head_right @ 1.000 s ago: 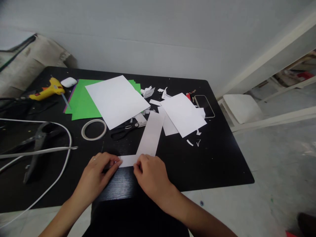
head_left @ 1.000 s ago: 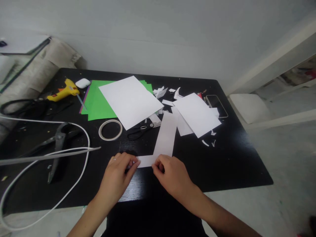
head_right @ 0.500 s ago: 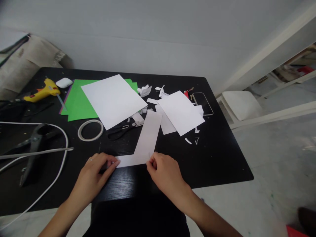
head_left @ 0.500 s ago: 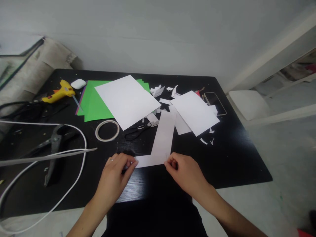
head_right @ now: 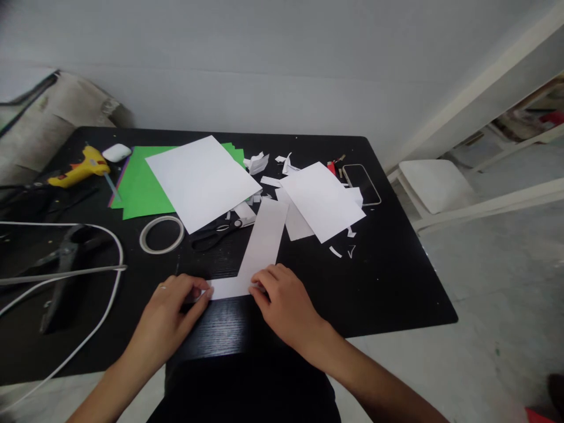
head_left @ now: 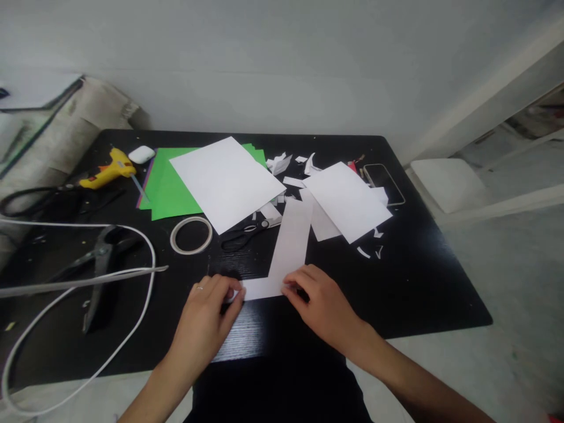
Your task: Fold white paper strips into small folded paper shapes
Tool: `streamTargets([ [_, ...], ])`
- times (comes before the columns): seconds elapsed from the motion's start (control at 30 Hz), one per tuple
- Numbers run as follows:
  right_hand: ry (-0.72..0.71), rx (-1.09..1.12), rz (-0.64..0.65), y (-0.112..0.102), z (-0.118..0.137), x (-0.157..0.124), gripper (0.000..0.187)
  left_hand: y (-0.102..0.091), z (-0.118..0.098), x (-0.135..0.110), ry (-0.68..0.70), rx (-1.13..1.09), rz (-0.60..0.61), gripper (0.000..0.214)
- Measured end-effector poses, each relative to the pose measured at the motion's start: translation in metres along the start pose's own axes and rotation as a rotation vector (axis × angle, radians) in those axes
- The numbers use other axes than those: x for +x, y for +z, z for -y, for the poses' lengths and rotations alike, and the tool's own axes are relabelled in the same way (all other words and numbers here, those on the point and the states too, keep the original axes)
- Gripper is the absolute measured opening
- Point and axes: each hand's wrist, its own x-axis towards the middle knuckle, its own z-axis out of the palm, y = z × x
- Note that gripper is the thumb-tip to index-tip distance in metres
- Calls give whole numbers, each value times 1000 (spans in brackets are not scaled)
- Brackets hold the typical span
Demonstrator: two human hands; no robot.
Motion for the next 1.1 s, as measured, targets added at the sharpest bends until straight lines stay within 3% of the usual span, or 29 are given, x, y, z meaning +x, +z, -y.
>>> streamTargets([
  [0.27, -13, -44, 55, 2, -3, 5, 11, 30, -42, 11, 135, 103, -14, 17],
  [0.4, 2, -50, 72, 0, -3, 6, 10, 38, -48, 16, 122, 116, -6, 17],
  [0.73, 47, -3, 108, -2, -2, 9, 9, 8, -21, 6, 39, 33, 95, 24],
  [1.1, 97, 54, 157, -3, -4, 12, 9, -35, 25, -12, -176, 65, 201, 30],
])
